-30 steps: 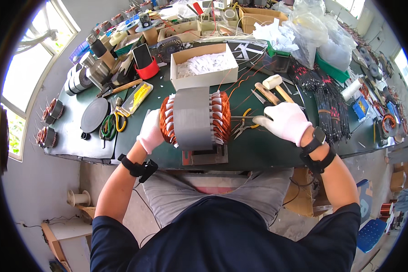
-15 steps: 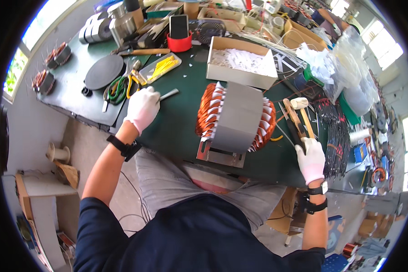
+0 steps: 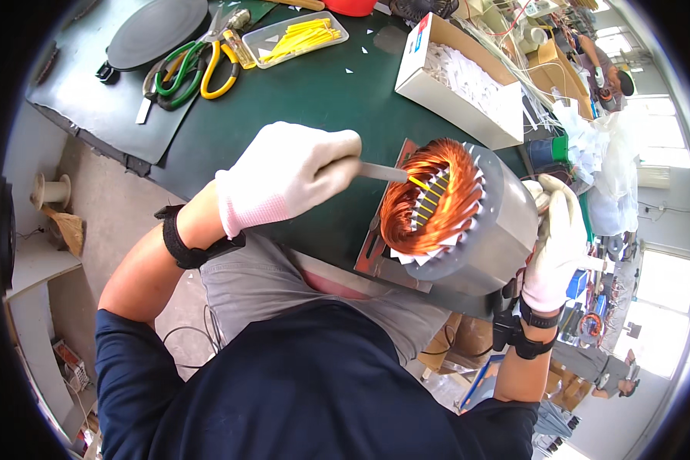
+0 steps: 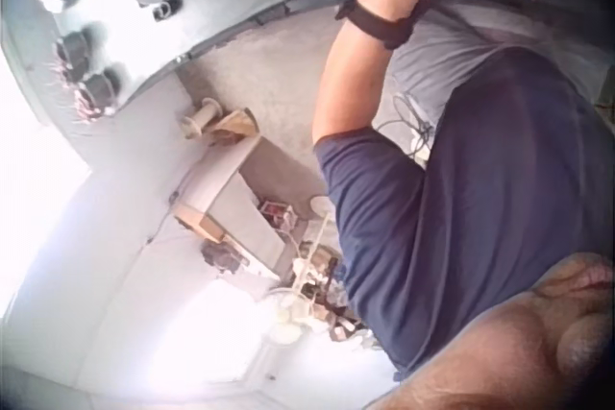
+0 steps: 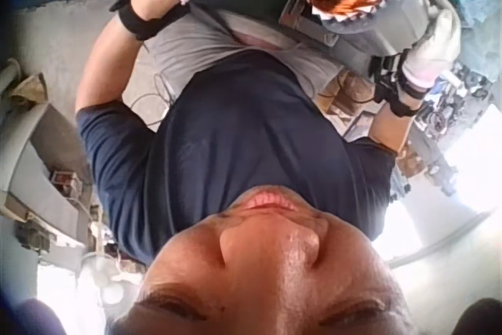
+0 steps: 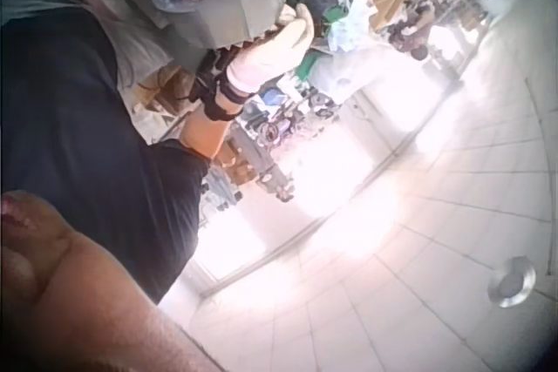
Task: Assembling the internal copper winding components of an electric motor stator using various hand tools.
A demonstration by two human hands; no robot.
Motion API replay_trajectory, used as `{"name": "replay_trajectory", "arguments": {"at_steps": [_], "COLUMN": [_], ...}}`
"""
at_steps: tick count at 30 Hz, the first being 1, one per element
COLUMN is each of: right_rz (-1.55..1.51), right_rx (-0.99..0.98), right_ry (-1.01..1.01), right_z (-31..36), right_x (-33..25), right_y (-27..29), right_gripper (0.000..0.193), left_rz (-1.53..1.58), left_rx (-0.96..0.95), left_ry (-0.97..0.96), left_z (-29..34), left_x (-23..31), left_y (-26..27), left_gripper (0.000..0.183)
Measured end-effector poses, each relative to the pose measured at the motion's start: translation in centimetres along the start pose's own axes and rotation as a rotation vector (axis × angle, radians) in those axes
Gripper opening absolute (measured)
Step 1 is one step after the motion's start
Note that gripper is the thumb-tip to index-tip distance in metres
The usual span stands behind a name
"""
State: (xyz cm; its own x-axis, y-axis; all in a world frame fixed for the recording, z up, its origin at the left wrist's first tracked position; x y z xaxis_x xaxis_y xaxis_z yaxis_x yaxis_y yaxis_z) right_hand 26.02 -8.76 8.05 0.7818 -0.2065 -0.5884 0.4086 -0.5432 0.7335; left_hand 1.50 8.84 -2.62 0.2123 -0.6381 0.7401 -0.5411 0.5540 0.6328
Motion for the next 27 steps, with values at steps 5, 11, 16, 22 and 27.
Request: {"name": "replay_trajectory", "arguments": {"at_steps": [5, 11, 16, 22, 27], "right_rz": [0.069, 0.426, 0.446, -0.334, -0.287], "right_rx": [-0.109, -0.21, -0.249, -0.084, 0.159], "right_ry": [0.17, 0.473, 0.551, -0.115, 0.068], "right_z": [-0.2, 0.4, 0.6, -0.5, 2.1], "right_x": [0.1, -0.6, -1.6, 4.1, 3.3], "right_y": [-1.7, -2.2, -2.7, -1.8, 1.0], "right_gripper": [0.036, 0.037, 0.038, 0.032, 0.032], "left_rz": [-0.037, -0.014, -0.11, -0.111, -0.286], "left_rx": [-0.008, -0.004, 0.044, -0.009, 0.14], "left_ry": [-0.086, -0.133, -0.271, -0.23, -0.25], "left_z": [-1.5, -3.3, -3.9, -3.7, -2.0], "left_x": [0.2, 1.0, 3.7, 3.2, 2.5], "left_y": [-0.5, -0.3, -1.4, -1.6, 1.2], "left_gripper": [0.024, 0.022, 0.022, 0.026, 0.022]}}
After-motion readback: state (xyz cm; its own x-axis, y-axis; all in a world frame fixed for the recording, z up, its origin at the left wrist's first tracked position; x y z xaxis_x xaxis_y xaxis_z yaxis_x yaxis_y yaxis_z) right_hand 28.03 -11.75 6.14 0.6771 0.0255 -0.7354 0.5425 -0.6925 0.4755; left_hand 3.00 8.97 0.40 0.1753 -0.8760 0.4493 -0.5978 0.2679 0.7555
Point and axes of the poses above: each hand's wrist, its own z-axis away from the middle knuckle, its own y-axis out of the back of the hand, x = y × z, the point moved 9 cm from there along -z, towards the middle knuckle, and after that the axes turned 5 degrees about y, right-handed, at the moved point
